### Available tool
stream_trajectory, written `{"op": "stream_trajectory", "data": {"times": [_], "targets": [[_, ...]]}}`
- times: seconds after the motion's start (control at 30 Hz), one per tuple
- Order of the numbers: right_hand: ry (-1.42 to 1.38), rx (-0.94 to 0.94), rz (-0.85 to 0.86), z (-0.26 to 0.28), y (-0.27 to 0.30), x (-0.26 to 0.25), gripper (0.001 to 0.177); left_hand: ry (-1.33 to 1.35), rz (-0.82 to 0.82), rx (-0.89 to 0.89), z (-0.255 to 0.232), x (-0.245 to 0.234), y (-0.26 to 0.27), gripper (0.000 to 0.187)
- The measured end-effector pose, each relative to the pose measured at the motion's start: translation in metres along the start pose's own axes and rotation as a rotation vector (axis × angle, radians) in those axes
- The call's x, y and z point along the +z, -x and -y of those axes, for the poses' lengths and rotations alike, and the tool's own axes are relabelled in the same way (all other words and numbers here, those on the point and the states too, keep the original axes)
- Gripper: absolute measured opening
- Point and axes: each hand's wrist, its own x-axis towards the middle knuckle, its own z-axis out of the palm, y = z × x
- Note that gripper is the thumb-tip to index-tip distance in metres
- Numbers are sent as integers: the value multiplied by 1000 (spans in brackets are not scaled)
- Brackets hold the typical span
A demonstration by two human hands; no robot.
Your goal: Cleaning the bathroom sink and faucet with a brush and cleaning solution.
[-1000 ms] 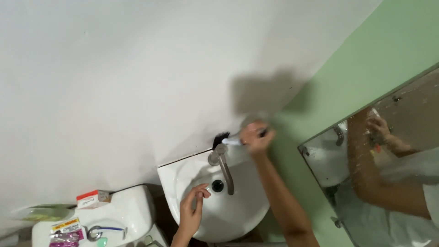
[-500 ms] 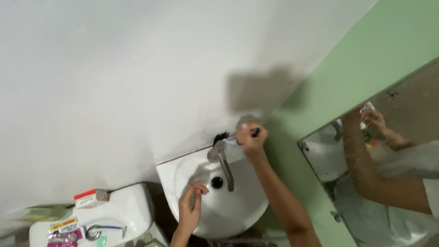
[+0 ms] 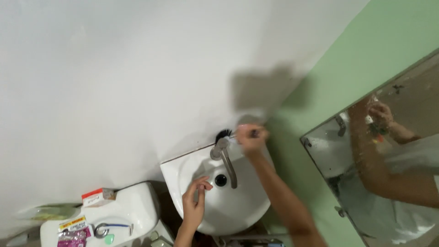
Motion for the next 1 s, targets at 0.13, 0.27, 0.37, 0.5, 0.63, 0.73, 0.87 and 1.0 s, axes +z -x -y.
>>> {"op": "stream_trajectory", "data": {"times": [0.13, 0.27, 0.37, 0.5, 0.63, 0.73, 0.87, 1.0], "targets": [[111, 1, 14, 42, -32, 23, 29, -2, 26, 3, -6, -4, -5, 22], [-250, -96, -62, 67, -17, 47, 16, -15, -7, -40, 0, -13, 4, 26], [-259, -121, 52, 42, 7, 87, 17, -31, -48, -37, 6, -21, 12, 26], [136, -232, 283, 25, 2, 98, 25, -131, -52, 86, 23, -35, 18, 17], [-449, -236, 215, 16, -3, 86, 28, -59, -142, -46, 18, -48, 19, 26], [197, -326, 360, 24, -1, 84, 37, -70, -182, -37, 17, -42, 16, 26], [127, -352, 300, 29, -1, 84, 45, -113, -156, -51, 15, -45, 7, 26], [146, -144, 256, 46, -8, 91, 48, -79, -143, 48, 10, -39, 2, 28]]}}
